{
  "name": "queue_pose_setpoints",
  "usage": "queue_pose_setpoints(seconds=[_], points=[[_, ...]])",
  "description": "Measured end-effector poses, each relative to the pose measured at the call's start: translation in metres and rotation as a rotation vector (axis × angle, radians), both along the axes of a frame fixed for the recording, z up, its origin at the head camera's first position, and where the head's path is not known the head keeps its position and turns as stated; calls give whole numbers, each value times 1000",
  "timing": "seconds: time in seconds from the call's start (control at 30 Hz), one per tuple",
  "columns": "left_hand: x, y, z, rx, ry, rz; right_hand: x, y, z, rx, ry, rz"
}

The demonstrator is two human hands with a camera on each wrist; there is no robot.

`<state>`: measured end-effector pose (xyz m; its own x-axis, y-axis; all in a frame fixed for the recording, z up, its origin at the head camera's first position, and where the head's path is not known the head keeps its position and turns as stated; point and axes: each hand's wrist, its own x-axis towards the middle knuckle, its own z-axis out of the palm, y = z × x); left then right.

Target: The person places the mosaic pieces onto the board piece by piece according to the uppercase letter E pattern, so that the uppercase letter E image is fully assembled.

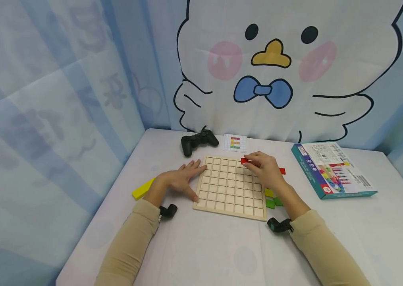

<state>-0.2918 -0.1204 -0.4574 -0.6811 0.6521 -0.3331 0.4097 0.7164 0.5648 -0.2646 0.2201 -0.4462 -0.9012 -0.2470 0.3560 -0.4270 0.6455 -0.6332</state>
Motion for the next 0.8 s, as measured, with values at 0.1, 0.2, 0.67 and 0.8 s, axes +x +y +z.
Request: queue_pose_setpoints(seconds=[0.1,0.2,0.67,0.8], points=[[1,1,-1,-1,-6,-4,-2,-7,0,43,-26,33],[2,2,-2,-7,-9,-5,-5,-15,1,89,-42,65],[4,3,-2,-30,8,-1,-17,-38,5,185,-122,166],[1,1,0,-26,23,-7,-24,-44,9,180,-146,158]])
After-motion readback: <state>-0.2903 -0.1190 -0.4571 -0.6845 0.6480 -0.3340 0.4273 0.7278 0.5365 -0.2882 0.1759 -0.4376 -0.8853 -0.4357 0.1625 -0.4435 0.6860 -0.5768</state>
